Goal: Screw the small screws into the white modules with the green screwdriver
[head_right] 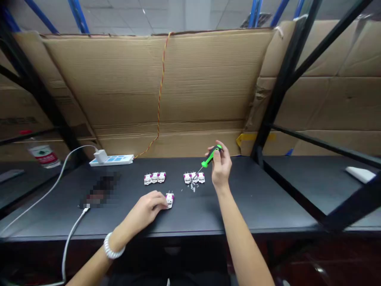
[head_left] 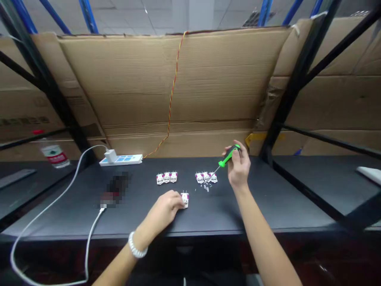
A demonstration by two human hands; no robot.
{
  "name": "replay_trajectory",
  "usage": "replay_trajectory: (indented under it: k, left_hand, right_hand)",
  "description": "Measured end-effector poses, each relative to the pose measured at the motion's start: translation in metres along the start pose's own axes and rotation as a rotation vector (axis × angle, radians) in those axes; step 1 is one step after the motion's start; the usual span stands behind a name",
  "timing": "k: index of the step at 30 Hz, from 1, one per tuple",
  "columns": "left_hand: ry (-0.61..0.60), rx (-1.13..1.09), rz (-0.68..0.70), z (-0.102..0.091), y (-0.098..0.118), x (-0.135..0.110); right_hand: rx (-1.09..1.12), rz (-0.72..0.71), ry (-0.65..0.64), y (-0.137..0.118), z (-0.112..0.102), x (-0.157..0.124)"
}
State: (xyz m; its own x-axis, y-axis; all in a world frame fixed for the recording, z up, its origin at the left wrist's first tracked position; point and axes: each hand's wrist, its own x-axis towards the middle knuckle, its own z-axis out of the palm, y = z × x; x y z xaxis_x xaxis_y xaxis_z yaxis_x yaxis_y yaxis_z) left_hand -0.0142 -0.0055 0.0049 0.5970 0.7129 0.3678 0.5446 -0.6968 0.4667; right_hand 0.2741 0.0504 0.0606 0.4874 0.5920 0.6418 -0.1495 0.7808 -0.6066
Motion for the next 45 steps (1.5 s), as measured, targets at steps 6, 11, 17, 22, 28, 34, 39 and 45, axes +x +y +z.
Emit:
replay_trajectory:
  k: [6, 11, 17, 22, 28, 34, 39, 45]
  left_hand:
    - [0.023, -0.040, -0.025, -0.001, 0.000, -0.001]
    - [0.047, -0.017, -0.123, 0.000, 0.002, -0.001]
    - [0.051, -0.005, -0.116, 0.001, 0.003, -0.003]
    - [0.068, -0.035, -0.176, 0.004, 0.005, -0.003]
    - [0.084, -0.054, -0.176, 0.006, 0.005, -0.004]
    - [0.094, -0.068, -0.184, 0.010, 0.006, -0.006]
    - [0.138, -0.062, -0.169, 0.014, 0.005, -0.006]
    - [0.092, -0.104, -0.086, 0.018, 0.000, -0.007]
  right_hand:
    - [0.007, 0.001, -0.002, 0.000, 0.000, 0.000]
    - [-0.005, -0.001, -0.005, 0.001, 0.000, 0.000]
    - [-0.022, -0.012, -0.016, 0.002, -0.001, 0.001]
    - [-0.036, 0.021, -0.058, 0.005, 0.002, -0.004]
    - [-0.029, 0.081, -0.250, 0.009, 0.023, -0.025]
    - [0.001, 0.132, -0.386, 0.010, 0.041, -0.044]
    - [0.025, 0.142, -0.447, 0.011, 0.046, -0.052]
    - [0.039, 0.161, -0.474, 0.010, 0.048, -0.056]
